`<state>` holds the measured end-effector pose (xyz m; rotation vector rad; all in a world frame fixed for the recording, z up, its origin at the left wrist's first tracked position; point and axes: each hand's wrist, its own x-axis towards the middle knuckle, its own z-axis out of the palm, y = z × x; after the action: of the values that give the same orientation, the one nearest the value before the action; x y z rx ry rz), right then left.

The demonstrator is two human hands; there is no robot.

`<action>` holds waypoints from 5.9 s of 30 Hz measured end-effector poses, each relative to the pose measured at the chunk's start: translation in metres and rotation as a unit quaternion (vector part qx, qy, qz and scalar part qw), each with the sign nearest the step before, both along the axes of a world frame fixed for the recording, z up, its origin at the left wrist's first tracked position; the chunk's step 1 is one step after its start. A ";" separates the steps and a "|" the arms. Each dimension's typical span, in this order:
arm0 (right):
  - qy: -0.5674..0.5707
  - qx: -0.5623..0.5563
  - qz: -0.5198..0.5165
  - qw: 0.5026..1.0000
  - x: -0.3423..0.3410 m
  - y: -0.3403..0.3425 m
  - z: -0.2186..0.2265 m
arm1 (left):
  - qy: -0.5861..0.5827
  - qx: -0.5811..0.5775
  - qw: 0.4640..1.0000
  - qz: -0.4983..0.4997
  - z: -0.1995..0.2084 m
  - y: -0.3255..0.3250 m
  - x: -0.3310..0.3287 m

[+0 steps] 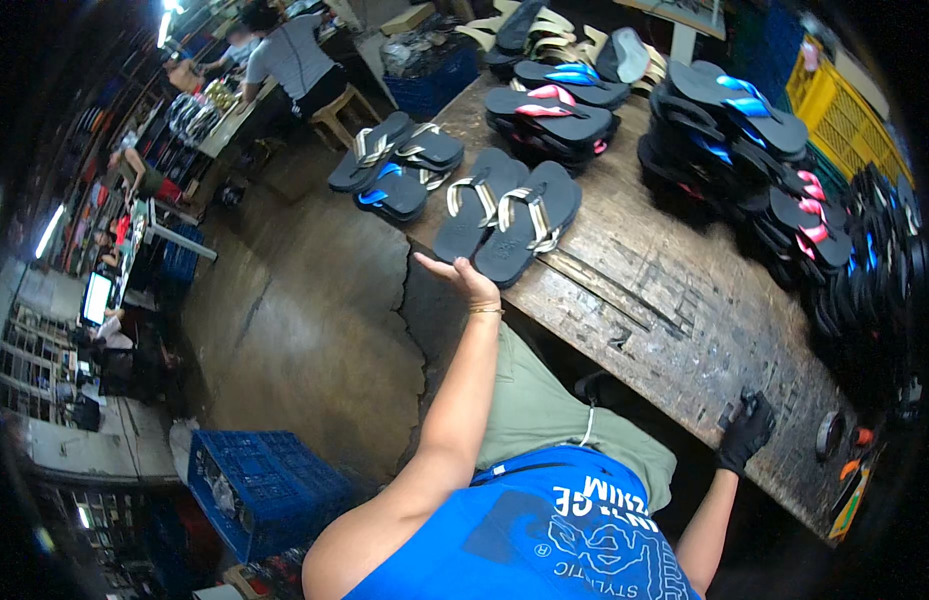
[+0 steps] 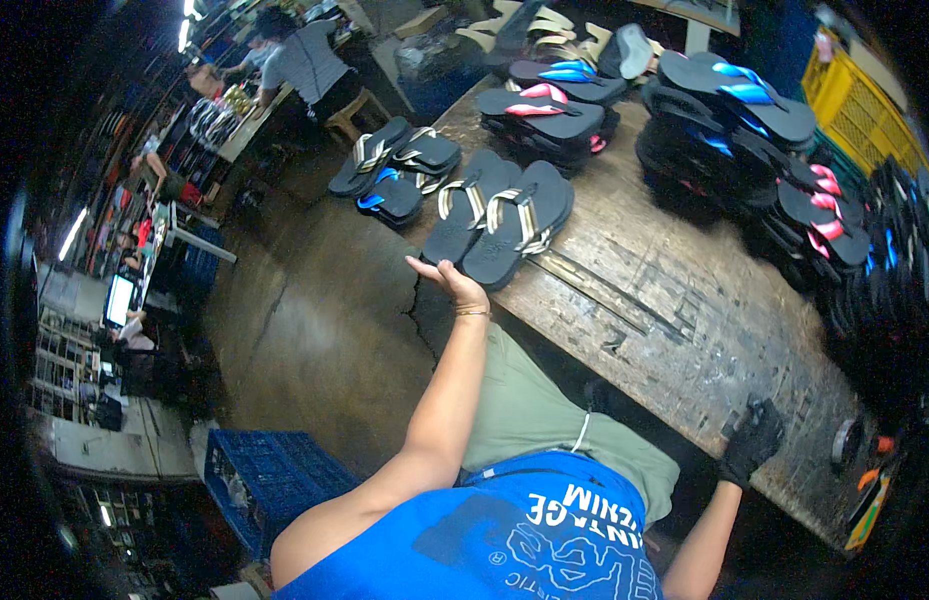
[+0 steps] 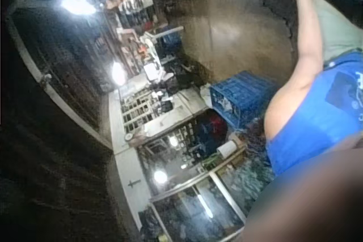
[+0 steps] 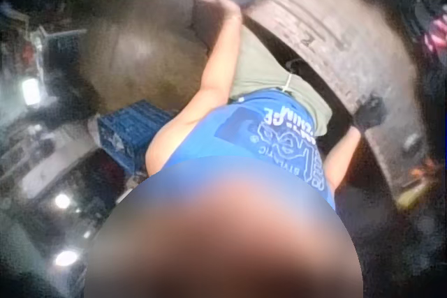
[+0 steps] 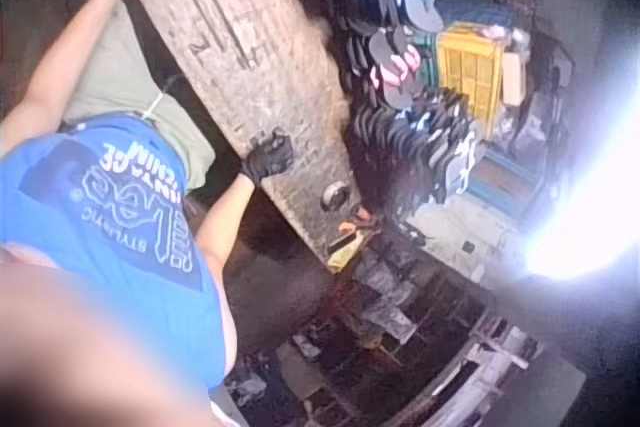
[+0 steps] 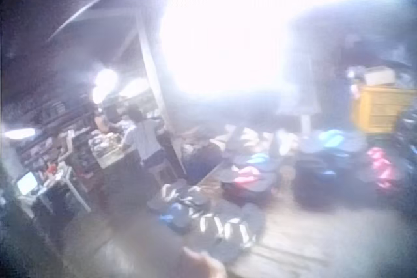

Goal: The person assembles flip-flops by pressing the straps into the soles and stacking completed pairs on the table. They handle multiple pairs with different strap colors and use a small tool to trim excess material from one pair.

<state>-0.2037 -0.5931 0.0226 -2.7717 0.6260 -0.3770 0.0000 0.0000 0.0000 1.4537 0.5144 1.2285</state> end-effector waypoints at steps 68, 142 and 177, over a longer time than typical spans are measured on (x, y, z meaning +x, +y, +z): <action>0.130 0.042 0.314 0.940 0.048 0.208 0.080 | 0.165 0.476 0.744 -0.438 0.049 -0.292 0.039; 0.058 -0.040 0.514 0.855 0.124 0.311 0.095 | 0.225 0.433 0.793 -0.363 0.053 -0.159 0.047; 0.027 0.150 0.372 0.916 0.137 0.280 0.089 | 0.270 0.479 0.743 -0.382 0.058 -0.160 0.059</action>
<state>-0.0672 -0.3132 0.1114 -2.4814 -0.3567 -0.0269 0.0594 -0.1597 0.0584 2.5642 -0.4692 0.3086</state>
